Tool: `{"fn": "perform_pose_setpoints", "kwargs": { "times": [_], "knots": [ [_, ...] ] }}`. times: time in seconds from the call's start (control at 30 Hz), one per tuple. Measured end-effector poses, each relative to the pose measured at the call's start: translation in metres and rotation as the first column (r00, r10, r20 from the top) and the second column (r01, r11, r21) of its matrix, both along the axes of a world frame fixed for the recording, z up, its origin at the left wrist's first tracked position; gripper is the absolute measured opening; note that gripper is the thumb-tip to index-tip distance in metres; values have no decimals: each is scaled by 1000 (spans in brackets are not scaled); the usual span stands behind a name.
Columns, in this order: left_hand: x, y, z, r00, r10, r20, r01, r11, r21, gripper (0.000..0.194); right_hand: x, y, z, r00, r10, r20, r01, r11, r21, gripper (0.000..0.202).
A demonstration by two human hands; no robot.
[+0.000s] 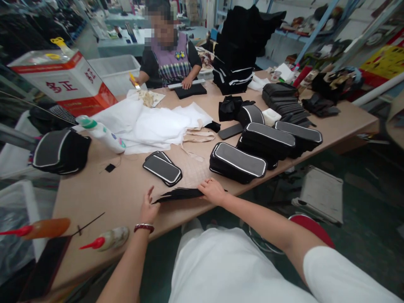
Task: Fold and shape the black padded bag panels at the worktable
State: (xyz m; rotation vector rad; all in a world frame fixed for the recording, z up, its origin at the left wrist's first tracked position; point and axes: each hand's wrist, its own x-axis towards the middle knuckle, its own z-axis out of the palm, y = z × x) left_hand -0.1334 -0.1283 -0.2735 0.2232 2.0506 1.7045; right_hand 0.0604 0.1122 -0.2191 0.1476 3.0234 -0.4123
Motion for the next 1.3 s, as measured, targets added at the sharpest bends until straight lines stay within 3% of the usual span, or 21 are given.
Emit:
{"fn": "perform_pose_setpoints", "kwargs": {
  "times": [0.1,0.27,0.33,0.43,0.5,0.63,0.73,0.8,0.9,0.97,1.07,1.13,1.2,1.3],
  "knots": [
    [-7,-5,-3,961,-260,-99,239,954,-179,73,7,2,-7,1000,-28,5,28,999,-16,39],
    [-11,4,0,840,-501,-209,425,846,-323,72,56,20,-18,971,-237,-21,236,970,-62,69],
    [-8,16,1,772,-580,-259,486,802,-346,74,71,23,-29,932,-358,-46,335,905,-263,76],
    [1,42,-1,692,-636,-340,541,770,-339,78,74,16,-46,877,-472,-85,326,717,-616,77],
    [7,60,-3,669,-635,-387,531,772,-349,82,65,9,-52,875,-466,-133,271,698,-663,78],
    [6,73,-2,648,-647,-402,521,762,-386,79,56,5,-52,907,-392,-156,222,758,-613,70],
    [-1,65,11,591,-707,-390,581,707,-403,55,66,6,-38,910,-392,-131,245,767,-593,58],
    [-3,62,30,552,-720,-421,604,693,-394,42,77,6,-17,900,-409,-148,265,786,-559,59],
    [4,79,74,522,-651,-550,586,743,-323,43,98,11,32,869,-397,-295,259,874,-412,71],
    [15,109,107,498,-593,-633,588,767,-256,47,114,24,67,829,-360,-427,277,929,-245,74],
    [31,172,139,406,-524,-749,602,770,-212,53,136,59,97,727,-343,-594,405,914,-31,70],
    [37,212,140,295,-549,-782,637,723,-267,61,148,83,96,715,-347,-606,482,874,68,64],
    [37,240,129,159,-651,-742,673,621,-402,70,156,101,86,779,-364,-510,493,859,140,58],
    [31,258,108,45,-750,-660,688,502,-523,78,160,113,69,847,-403,-347,475,867,152,61]
  ]
}}
